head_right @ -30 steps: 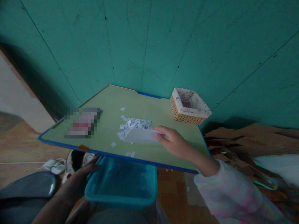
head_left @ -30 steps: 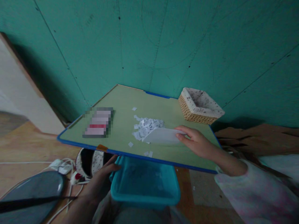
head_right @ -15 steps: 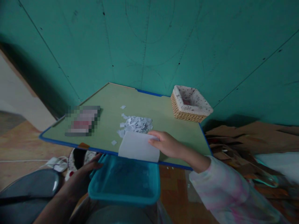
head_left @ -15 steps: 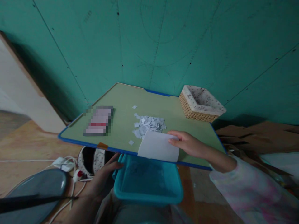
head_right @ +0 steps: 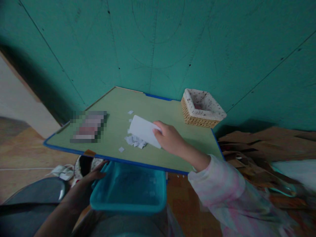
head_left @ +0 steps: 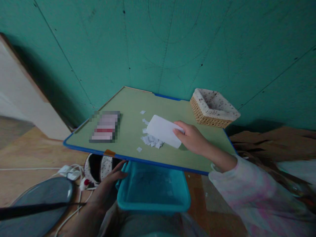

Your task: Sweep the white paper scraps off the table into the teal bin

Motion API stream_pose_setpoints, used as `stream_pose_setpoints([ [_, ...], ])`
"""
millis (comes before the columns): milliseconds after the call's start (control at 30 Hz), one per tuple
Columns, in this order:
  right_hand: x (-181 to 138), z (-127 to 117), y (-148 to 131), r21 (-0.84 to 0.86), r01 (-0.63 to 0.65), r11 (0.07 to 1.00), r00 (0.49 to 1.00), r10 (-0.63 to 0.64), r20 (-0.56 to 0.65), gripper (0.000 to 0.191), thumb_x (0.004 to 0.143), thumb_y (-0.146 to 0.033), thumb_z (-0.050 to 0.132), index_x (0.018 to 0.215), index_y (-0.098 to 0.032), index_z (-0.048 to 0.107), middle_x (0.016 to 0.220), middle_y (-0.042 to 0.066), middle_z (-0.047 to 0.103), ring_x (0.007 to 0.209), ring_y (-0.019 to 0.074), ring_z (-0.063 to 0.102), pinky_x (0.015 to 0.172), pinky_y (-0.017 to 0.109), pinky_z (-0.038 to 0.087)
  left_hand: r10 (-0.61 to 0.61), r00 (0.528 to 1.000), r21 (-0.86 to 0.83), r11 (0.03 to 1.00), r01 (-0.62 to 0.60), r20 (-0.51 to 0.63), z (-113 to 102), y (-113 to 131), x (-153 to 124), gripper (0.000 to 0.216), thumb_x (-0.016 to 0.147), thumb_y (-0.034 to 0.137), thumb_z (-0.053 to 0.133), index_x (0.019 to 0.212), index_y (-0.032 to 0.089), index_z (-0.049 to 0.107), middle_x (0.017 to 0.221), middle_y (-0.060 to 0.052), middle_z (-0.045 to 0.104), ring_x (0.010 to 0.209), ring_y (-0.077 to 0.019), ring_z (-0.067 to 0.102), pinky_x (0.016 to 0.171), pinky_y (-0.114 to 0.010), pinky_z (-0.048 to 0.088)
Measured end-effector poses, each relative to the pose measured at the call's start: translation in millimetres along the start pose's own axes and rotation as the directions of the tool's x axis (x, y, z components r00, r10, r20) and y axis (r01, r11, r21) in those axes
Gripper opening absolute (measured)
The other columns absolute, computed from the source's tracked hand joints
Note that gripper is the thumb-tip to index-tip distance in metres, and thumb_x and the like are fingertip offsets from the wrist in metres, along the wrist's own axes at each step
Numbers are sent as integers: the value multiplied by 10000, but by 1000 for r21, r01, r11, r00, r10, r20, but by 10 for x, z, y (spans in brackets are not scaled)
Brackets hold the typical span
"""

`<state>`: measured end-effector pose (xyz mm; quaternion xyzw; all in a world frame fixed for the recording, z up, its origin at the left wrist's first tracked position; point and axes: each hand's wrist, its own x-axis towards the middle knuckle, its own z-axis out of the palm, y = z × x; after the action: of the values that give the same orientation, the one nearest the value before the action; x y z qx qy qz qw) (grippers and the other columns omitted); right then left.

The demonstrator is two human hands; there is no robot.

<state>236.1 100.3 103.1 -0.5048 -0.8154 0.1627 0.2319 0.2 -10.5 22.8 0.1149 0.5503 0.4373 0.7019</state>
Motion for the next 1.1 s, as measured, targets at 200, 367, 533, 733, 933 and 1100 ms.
stream_pose_setpoints([
  [200, 361, -154, 547, 96, -170, 981, 968, 184, -169, 299, 733, -274, 432, 994, -162, 525, 893, 45, 599, 769, 167, 540, 666, 280, 409, 3, 1000, -20, 1000, -3, 7, -46, 18, -14, 663, 598, 103, 512, 1229, 208, 337, 907, -62, 645, 798, -233, 601, 698, -362, 468],
  [367, 625, -155, 990, 336, -390, 857, 903, 428, -44, 295, 694, -246, 473, 969, -157, 532, 865, 38, 613, 720, 152, 551, 620, 263, 421, -14, 999, -24, 1000, 13, -41, 35, 21, 7, 683, 584, 92, 502, 1236, 209, 337, 920, -57, 648, 786, -234, 605, 673, -355, 475],
  [533, 741, -35, 1074, 427, -493, 758, 861, 494, 118, 299, 708, -192, 453, 994, -125, 508, 848, 73, 627, 645, 141, 576, 531, 242, 435, 7, 999, -13, 1000, -7, -38, 84, 28, -3, 664, 590, 88, 499, 1225, 216, 355, 906, -47, 655, 811, -227, 599, 658, -329, 480],
  [733, 583, 52, 994, 523, -546, 654, 837, 456, 303, 251, 708, -181, 481, 954, -141, 513, 808, 62, 631, 620, 132, 576, 511, 236, 444, 22, 1000, -17, 1000, -22, 8, 77, 41, -8, 646, 598, 83, 491, 1217, 215, 361, 908, -51, 654, 809, -231, 599, 652, -342, 483],
  [933, 340, 76, 885, 607, -582, 541, 812, 420, 405, 139, 712, -153, 481, 845, -141, 522, 714, 40, 616, 551, 102, 550, 484, 205, 431, 8, 997, 10, 1000, -7, -70, 112, 35, -2, 646, 583, 86, 509, 1203, 215, 380, 822, -38, 668, 718, -218, 617, 599, -325, 493],
  [1100, 215, 76, 794, 663, -619, 422, 784, 391, 482, 112, 723, -118, 456, 822, -140, 503, 676, 26, 605, 534, 100, 549, 534, 251, 461, 5, 995, -7, 1000, -6, -102, 146, 39, -9, 654, 582, 71, 494, 1210, 203, 367, 791, -42, 668, 695, -208, 619, 587, -322, 494],
])
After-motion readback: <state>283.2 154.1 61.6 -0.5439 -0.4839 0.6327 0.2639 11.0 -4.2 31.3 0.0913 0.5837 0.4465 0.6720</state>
